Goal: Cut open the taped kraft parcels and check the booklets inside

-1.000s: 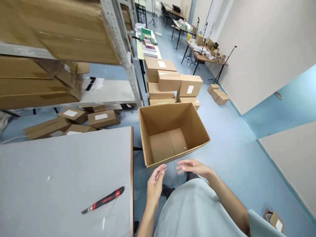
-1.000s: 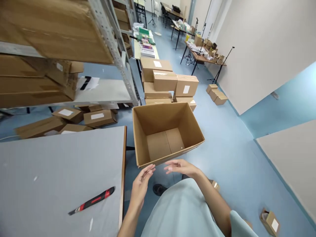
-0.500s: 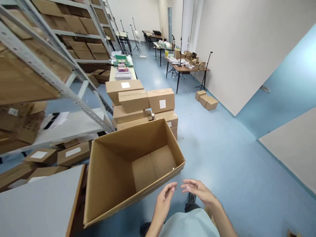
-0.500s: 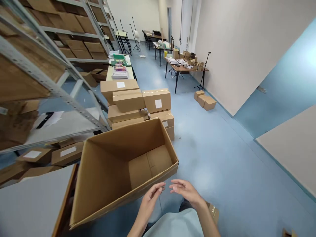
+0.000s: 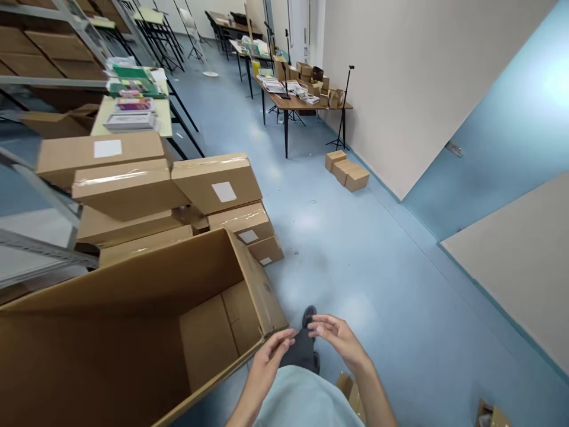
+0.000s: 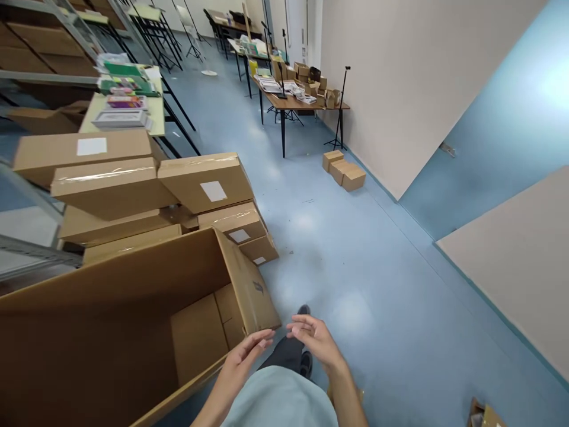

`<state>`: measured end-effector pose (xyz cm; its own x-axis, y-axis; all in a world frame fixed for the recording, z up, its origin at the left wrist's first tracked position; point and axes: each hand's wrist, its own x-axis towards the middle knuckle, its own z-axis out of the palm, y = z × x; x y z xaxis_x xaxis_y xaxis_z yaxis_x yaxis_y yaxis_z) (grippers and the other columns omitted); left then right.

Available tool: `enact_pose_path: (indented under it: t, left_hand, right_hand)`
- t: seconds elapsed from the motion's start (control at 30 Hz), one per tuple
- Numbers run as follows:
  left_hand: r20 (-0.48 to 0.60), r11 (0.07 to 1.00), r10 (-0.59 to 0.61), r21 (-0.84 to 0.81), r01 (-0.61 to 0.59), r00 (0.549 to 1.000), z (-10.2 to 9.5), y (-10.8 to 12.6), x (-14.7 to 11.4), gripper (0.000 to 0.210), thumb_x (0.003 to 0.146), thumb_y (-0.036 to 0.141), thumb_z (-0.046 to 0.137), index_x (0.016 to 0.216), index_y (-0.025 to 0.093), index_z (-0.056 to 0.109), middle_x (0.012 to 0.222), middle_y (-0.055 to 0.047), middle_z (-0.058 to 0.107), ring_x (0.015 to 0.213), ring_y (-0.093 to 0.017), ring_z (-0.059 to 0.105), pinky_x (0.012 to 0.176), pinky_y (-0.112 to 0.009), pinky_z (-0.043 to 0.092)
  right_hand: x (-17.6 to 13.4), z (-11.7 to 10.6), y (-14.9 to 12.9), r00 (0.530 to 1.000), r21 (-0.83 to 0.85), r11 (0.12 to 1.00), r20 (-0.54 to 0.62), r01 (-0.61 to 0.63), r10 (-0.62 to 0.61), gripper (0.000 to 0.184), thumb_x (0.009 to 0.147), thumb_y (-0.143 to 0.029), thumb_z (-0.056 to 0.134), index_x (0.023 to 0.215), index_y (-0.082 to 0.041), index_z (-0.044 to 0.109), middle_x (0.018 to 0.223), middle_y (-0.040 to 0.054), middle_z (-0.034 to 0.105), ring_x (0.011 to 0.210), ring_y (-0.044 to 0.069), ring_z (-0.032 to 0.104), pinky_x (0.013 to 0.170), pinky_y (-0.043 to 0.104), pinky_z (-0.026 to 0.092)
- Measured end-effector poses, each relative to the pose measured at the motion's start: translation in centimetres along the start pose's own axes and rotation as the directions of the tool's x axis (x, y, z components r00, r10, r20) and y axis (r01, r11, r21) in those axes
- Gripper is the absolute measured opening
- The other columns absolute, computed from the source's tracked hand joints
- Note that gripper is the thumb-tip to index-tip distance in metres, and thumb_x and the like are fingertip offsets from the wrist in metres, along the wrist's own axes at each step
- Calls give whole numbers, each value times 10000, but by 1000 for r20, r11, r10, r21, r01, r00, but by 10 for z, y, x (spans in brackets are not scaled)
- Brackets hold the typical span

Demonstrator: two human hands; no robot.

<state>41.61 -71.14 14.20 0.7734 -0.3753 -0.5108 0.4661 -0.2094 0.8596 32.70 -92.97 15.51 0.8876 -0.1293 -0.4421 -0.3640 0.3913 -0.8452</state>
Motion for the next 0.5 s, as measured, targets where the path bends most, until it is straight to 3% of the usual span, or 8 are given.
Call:
enact_pose_path:
  t: [0.27, 0.5]
  left_hand:
    - [-175, 977, -95, -206, 58, 980, 9, 42, 120, 794, 583, 828, 928, 1092, 223, 858, 1292, -170, 841, 1270, -433, 784, 1215, -575, 569]
    - [-206, 953, -31, -302, -33, 978, 15, 136, 252, 764, 648, 792, 920, 1123, 199, 841, 1316, -186, 828, 1264, -400, 786, 1236, -573, 545]
  right_hand:
    - [132, -36, -80, 990, -125, 990, 117, -65, 79, 842, 724, -819, 938, 1290, -212, 796, 1280, 158, 834, 1169, 334, 812, 1200, 559, 516]
    - [236, -65, -195, 989, -249, 965, 99, -80, 107, 771, 783, -790, 918, 1291, -221, 803, 1299, 161, 829, 1201, 333, 797, 1219, 578, 496]
